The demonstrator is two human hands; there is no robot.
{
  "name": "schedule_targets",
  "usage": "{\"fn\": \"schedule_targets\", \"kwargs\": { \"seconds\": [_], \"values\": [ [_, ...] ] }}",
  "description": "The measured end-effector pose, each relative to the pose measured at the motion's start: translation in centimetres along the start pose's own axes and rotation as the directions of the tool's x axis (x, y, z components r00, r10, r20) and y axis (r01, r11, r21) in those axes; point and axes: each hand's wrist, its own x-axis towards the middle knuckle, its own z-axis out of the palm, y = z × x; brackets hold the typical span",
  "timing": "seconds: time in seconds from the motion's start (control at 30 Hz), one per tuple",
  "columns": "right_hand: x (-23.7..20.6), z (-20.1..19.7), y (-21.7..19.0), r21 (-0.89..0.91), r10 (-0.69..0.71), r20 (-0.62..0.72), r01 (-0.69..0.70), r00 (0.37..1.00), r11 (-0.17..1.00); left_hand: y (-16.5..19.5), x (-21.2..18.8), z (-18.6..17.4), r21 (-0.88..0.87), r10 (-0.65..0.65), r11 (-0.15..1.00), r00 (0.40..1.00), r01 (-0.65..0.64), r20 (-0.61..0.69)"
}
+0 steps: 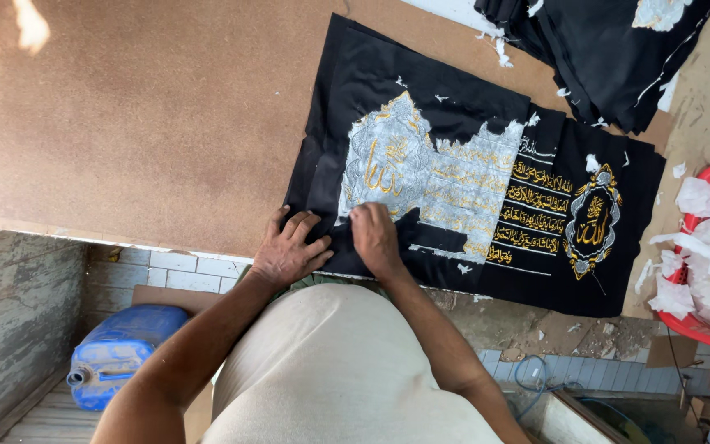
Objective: The person removes a white stencil or transfer paper from a black fabric item with gold Arabic calligraphy. They peel the paper off in sections, smooth the fabric, and place the removed paper into a red basket. The fabric is then folded and stacked with other similar items.
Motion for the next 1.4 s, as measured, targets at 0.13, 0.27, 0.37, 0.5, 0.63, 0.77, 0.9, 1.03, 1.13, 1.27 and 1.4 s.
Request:
{"fn": "schedule_targets", "kwargs": {
  "seconds": [0.13,0.27,0.37,0.5,0.63,0.77,0.9,1.03,1.13,1.27,1.4],
  "values": [
    [2.3,-1.2,-0.5,0.094,0.178,-0.047,-0.173,0.983,0.981,0.0,0.2,-0.8,-0.013,-0.032,0.999,0.999,0.032,0.002],
    [2.8,-2.3,-2.3,0.044,-0.007,0.025,0.006,1.0,0.999,-0.2,0.1,-1.2,-0.018,-0.014,1.0,1.0,0.013,-0.011],
    [2.8,-0.7,-2.7,-0.116,-0.05,0.046,0.055,0.998,0.992,-0.4,-0.1,-1.0,-0.01,-0.005,1.0,1.0,0.005,-0.002],
    [3.2,1.9,-1.0,-0.216,0.043,0.037,-0.034,0.998,0.976,-0.5,-0.4,-0.6,0.012,-0.033,0.999,0.995,0.032,0.09],
    [4.1,1.2,0.2,-0.117,0.283,-0.092,-0.293,0.955,0.949,-0.7,-0.6,-0.7,0.005,-0.036,0.999,0.99,0.036,0.134],
    [3.8,-1.3,-2.1,-0.12,0.071,-0.082,-0.08,0.994,0.99,-0.9,-1.1,-0.9,-0.011,-0.038,0.999,0.998,0.039,0.057],
    [3.3,-2.3,-4.7,-0.123,-0.208,0.091,0.218,0.974,0.968,-1.1,-1.4,-0.9,-0.013,-0.005,1.0,1.0,0.005,0.013],
    [2.6,-1.5,-4.9,-0.107,-0.201,0.11,0.213,0.973,0.971,-1.2,-1.5,-0.9,-0.002,-0.014,1.0,1.0,0.014,0.016],
    [2.1,-0.4,-4.1,-0.117,-0.249,0.123,0.263,0.961,0.958,-1.1,-1.4,-1.1,0.002,-0.012,1.0,0.999,0.012,0.032],
    [1.4,1.5,-3.0,-0.164,-0.189,0.116,0.206,0.975,0.965,-1.0,-1.2,-1.3,0.018,-0.04,0.999,0.993,0.039,0.112],
    [2.3,2.2,-1.6,-0.251,-0.018,-0.054,0.004,0.998,0.968,-0.8,-1.1,-1.4,0.02,-0.069,0.998,0.988,0.067,0.14]
  ]
}}
